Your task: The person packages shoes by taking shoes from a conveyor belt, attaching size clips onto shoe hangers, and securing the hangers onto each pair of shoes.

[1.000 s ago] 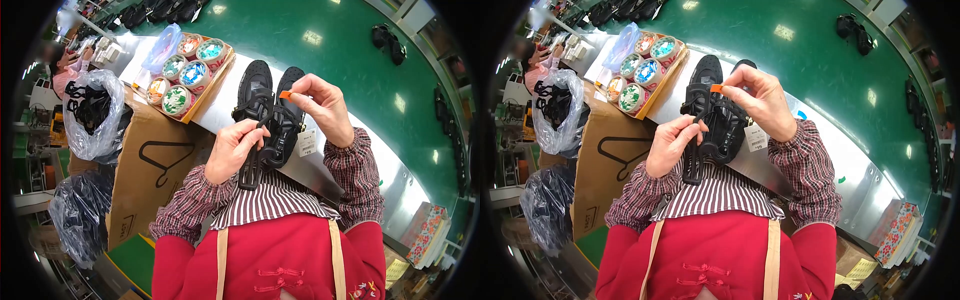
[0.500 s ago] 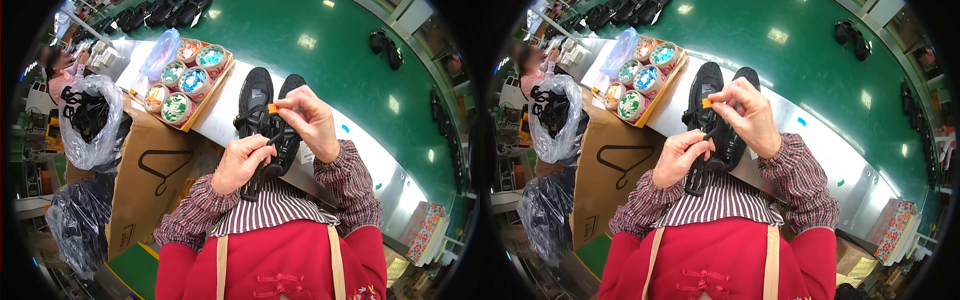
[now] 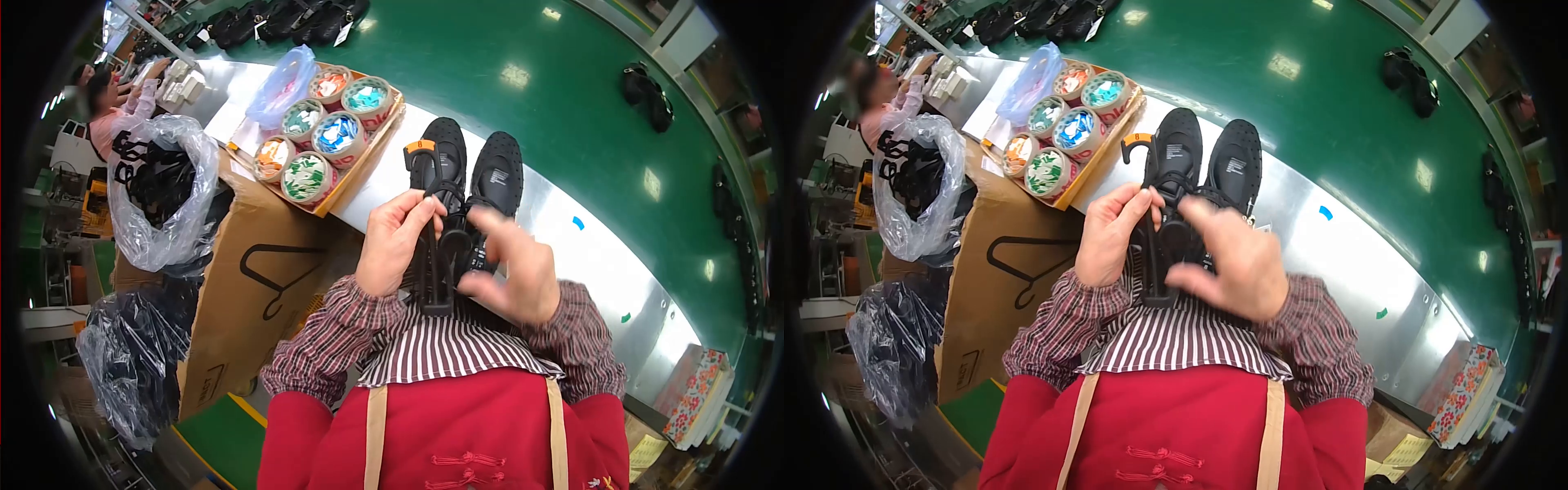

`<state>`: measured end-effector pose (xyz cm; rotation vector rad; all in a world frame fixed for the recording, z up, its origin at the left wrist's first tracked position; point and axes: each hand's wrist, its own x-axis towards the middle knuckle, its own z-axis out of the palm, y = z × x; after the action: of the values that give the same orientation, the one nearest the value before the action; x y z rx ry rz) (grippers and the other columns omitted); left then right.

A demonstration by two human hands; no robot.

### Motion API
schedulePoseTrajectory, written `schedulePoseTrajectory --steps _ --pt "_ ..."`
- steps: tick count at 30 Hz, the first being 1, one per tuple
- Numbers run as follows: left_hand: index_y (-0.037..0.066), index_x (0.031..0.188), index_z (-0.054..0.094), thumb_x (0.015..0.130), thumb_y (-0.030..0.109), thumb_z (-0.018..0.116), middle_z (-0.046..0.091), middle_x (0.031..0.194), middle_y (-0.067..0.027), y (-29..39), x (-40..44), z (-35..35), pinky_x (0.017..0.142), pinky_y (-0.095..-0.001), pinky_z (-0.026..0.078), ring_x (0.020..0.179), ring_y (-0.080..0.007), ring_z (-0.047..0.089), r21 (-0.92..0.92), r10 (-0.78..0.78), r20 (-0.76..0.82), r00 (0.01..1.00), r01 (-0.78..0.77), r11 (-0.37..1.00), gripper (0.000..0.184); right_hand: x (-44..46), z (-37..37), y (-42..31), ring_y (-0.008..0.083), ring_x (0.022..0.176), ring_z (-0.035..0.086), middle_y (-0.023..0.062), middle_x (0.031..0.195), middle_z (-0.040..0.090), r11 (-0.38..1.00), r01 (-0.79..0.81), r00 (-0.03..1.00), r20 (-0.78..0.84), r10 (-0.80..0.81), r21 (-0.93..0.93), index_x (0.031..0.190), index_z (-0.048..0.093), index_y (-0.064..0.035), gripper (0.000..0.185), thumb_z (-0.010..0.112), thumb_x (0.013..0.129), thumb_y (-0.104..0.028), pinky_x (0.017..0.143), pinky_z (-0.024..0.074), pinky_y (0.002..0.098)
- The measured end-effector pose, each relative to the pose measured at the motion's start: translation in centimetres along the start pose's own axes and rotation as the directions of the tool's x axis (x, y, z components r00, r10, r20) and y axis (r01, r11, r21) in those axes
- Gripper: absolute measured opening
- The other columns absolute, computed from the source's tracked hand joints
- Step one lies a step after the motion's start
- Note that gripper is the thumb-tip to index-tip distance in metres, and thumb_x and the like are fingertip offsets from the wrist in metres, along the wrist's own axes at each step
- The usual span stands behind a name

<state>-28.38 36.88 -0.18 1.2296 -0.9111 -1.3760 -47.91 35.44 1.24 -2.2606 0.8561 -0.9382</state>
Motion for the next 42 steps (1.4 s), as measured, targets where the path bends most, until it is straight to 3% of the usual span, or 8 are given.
schedulePoseTrajectory --steps 3,6,10,11,14,19,28,42 --pt "0.0 0.088 0.063 0.097 0.016 0.053 0.06 0.073 -0.0003 -0.5 1.5 0.2 0.063 -0.02 0.043 0.066 -0.0056 0.053 -0.101 0.048 -0.045 0.998 -0.052 0.993 0.021 -1.6 2.4 -2.4 0.0145 0.064 0.049 0.0025 0.07 0.042 0.87 0.18 0.975 0.198 -0.097 -0.459 0.132 0.052 -0.0053 0.078 0.068 0.072 -0.053 0.049 0.0441 0.0251" --pt "0.0 0.093 0.064 0.098 0.018 0.052 0.061 0.077 -0.0021 -1.2 2.9 0.1 0.066 -0.021 0.045 0.069 -0.0075 0.055 -0.175 0.12 -0.102 0.988 -0.136 0.975 0.023 -1.5 4.4 -0.9 0.0165 0.063 0.05 0.0033 0.069 0.043 0.83 0.149 0.989 0.075 -0.129 -0.538 0.131 0.052 -0.0035 0.073 0.076 0.069 -0.033 0.051 0.0432 0.0281" --pt "-0.002 0.122 0.054 0.099 0.022 0.051 0.062 0.094 -0.0076 0.9 1.9 -0.4 0.078 -0.0249 0.047 0.085 -0.0129 0.059 0.063 0.357 -0.021 0.934 -0.355 0.933 0.034 1.1 0.4 1.6 0.021 0.065 0.06 0.0134 0.077 0.058 0.979 0.036 0.973 -0.215 -0.08 -0.2 0.125 0.054 0.0008 0.055 0.069 0.075 -0.015 0.055 0.0484 0.0301" --pt "-0.002 0.123 0.053 0.095 0.022 0.056 0.061 0.099 -0.0093 1.1 0.7 -1.1 0.079 -0.0272 0.048 0.089 -0.0154 0.06 0.276 0.372 0.109 0.922 -0.387 0.88 0.037 1.2 -1.1 1.9 0.0181 0.066 0.06 0.0111 0.077 0.06 0.94 -0.268 0.931 -0.194 0.309 0.21 0.125 0.055 0.001 0.046 0.061 0.082 -0.015 0.057 0.0481 0.0284" --pt "0.001 0.124 0.053 0.079 0.015 0.071 0.06 0.101 -0.0136 0.3 -2.4 -1.1 0.08 -0.0318 0.05 0.091 -0.0241 0.061 0.666 0.343 0.462 0.818 -0.575 0.476 0.05 0.7 -2.5 6.0 0.0087 0.063 0.052 0.0022 0.072 0.056 0.8 -0.39 0.854 -0.147 0.5 0.456 0.126 0.056 -0.0019 0.037 0.045 0.095 -0.02 0.058 0.0437 0.0233" --pt "-0.001 0.115 0.057 0.078 0.005 0.054 0.052 0.079 -0.0034 -2.4 -3.4 -0.3 0.078 -0.0303 0.04 0.078 -0.0154 0.053 0.667 0.249 0.724 0.644 -0.745 -0.012 0.038 -0.4 0.2 6.9 0.0101 0.058 0.052 0.0046 0.067 0.057 0.911 -0.388 0.894 -0.181 0.409 0.142 0.123 0.059 -0.0056 0.035 0.052 0.092 -0.02 0.056 0.0425 0.0238" --pt "0.005 0.097 0.06 0.077 0.007 0.057 0.049 0.074 -0.0021 -2.9 -0.6 -0.4 0.077 -0.0311 0.039 0.075 -0.0156 0.053 0.434 0.184 0.87 0.457 -0.888 0.152 0.021 3.8 1.1 4.6 0.0293 0.059 0.062 0.0127 0.066 0.061 0.83 -0.068 0.963 0.182 0.2 -0.553 0.11 0.06 -0.0044 0.034 0.063 0.084 -0.025 0.052 0.0474 0.0389" --pt "0.003 0.103 0.061 0.074 0.003 0.059 0.051 0.077 -0.0042 -3.3 -2.3 -0.7 0.073 -0.0312 0.04 0.076 -0.018 0.053 0.528 0.246 0.8 0.547 -0.837 0.143 0.029 6.9 1.4 8.0 0.0333 0.074 0.066 0.0172 0.075 0.065 0.817 -0.259 0.942 0.051 0.331 -0.515 0.112 0.046 -0.0015 0.055 0.059 0.087 -0.048 0.06 0.0503 0.0426"
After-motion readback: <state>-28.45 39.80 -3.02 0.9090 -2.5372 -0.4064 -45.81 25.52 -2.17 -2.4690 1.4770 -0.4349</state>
